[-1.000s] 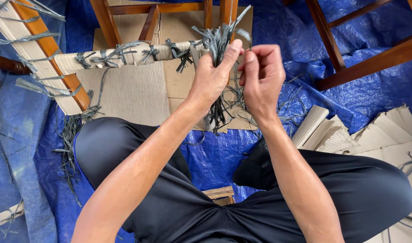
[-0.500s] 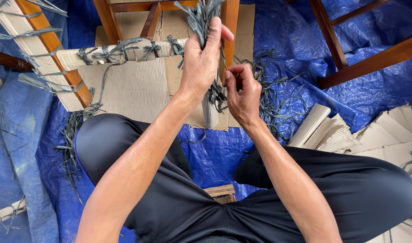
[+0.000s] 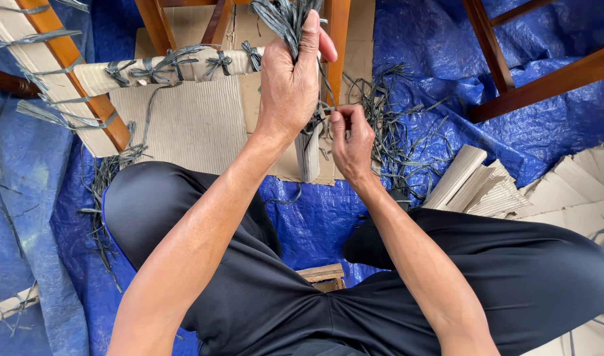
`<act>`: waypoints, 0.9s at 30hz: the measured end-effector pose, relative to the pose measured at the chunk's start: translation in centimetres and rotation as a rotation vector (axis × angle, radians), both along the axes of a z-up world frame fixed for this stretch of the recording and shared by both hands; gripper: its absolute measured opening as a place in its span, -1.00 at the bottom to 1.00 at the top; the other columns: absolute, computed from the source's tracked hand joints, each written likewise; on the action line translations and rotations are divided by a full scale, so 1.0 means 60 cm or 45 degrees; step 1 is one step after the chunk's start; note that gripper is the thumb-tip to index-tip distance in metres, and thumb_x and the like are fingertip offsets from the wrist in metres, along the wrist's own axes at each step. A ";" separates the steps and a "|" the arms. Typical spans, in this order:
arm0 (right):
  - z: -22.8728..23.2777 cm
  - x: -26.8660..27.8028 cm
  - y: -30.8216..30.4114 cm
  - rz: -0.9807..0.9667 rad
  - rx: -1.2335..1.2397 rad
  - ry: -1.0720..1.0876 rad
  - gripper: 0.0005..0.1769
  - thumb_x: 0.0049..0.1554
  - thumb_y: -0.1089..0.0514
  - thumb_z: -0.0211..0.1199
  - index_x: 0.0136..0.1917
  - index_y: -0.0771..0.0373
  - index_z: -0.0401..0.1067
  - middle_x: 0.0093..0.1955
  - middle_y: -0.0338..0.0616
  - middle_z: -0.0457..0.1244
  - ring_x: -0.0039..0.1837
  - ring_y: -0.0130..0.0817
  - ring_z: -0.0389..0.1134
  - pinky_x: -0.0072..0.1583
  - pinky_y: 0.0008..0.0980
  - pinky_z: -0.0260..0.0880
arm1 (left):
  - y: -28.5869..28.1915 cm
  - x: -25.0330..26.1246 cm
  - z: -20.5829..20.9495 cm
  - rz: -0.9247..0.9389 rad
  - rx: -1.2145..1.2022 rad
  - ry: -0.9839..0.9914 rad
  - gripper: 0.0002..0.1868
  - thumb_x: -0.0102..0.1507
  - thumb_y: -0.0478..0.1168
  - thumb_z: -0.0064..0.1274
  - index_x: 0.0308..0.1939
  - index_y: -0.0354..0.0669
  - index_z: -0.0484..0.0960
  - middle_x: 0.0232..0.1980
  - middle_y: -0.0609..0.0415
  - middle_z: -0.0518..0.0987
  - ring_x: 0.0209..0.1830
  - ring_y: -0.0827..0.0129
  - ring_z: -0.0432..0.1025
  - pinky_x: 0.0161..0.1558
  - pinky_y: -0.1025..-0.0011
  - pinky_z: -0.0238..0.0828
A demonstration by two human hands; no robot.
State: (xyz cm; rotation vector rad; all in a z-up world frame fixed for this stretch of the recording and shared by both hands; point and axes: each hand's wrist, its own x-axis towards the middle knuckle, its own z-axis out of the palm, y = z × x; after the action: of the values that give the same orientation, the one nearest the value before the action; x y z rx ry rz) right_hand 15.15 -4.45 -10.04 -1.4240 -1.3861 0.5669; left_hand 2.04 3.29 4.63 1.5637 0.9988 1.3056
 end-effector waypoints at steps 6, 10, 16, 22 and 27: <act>-0.157 0.073 -0.017 -0.264 -0.326 -0.261 -0.83 0.33 0.14 0.12 0.05 0.31 0.40 0.00 0.04 0.31 0.04 -0.09 0.34 0.10 -0.11 0.34 | -0.005 0.001 0.004 0.001 0.028 0.023 -0.40 0.54 0.12 -0.28 -0.44 -0.16 0.55 -0.51 0.26 0.39 -0.52 0.61 0.21 -0.40 0.48 0.14; -0.273 0.122 -0.066 -0.242 -0.643 -0.581 -0.81 0.17 0.21 0.17 0.05 0.24 0.50 0.20 0.08 0.28 0.22 0.15 0.23 0.25 0.03 0.25 | -0.001 0.003 -0.002 -0.047 0.021 -0.029 -0.37 0.56 0.12 -0.30 -0.46 -0.20 0.49 -0.40 0.20 0.49 -0.43 0.57 0.28 -0.31 0.48 0.25; -0.293 0.128 -0.096 -0.344 -0.722 -0.610 -0.76 0.11 0.29 0.15 0.05 0.24 0.51 0.26 0.07 0.26 0.28 0.13 0.21 0.28 0.02 0.24 | 0.002 0.009 -0.013 -0.129 0.020 -0.073 -0.37 0.55 0.10 -0.33 -0.47 -0.25 0.42 -0.32 0.09 0.62 -0.27 0.47 0.46 -0.08 0.44 0.44; -0.320 0.146 -0.096 -0.329 -0.888 -0.599 -0.74 0.06 0.22 0.23 0.06 0.24 0.50 0.16 0.12 0.27 0.22 0.15 0.25 0.21 0.04 0.26 | 0.000 0.011 -0.019 -0.169 -0.035 -0.118 -0.38 0.54 0.11 -0.32 -0.46 -0.26 0.41 -0.32 0.06 0.61 -0.27 0.44 0.47 -0.07 0.41 0.49; -0.288 0.138 -0.085 -0.444 -0.740 -0.423 -0.81 0.15 0.22 0.21 0.04 0.28 0.46 0.00 0.04 0.36 0.04 0.03 0.39 0.11 -0.02 0.37 | -0.001 0.011 -0.019 -0.184 -0.082 -0.150 -0.38 0.53 0.12 -0.30 -0.46 -0.25 0.42 -0.33 0.07 0.60 -0.28 0.45 0.48 -0.10 0.42 0.51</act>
State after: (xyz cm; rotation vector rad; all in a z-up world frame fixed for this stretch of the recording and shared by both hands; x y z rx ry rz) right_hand 23.43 -9.53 -27.34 -2.2589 -1.2253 0.5418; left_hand 2.67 3.23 3.47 1.4651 0.8312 1.2384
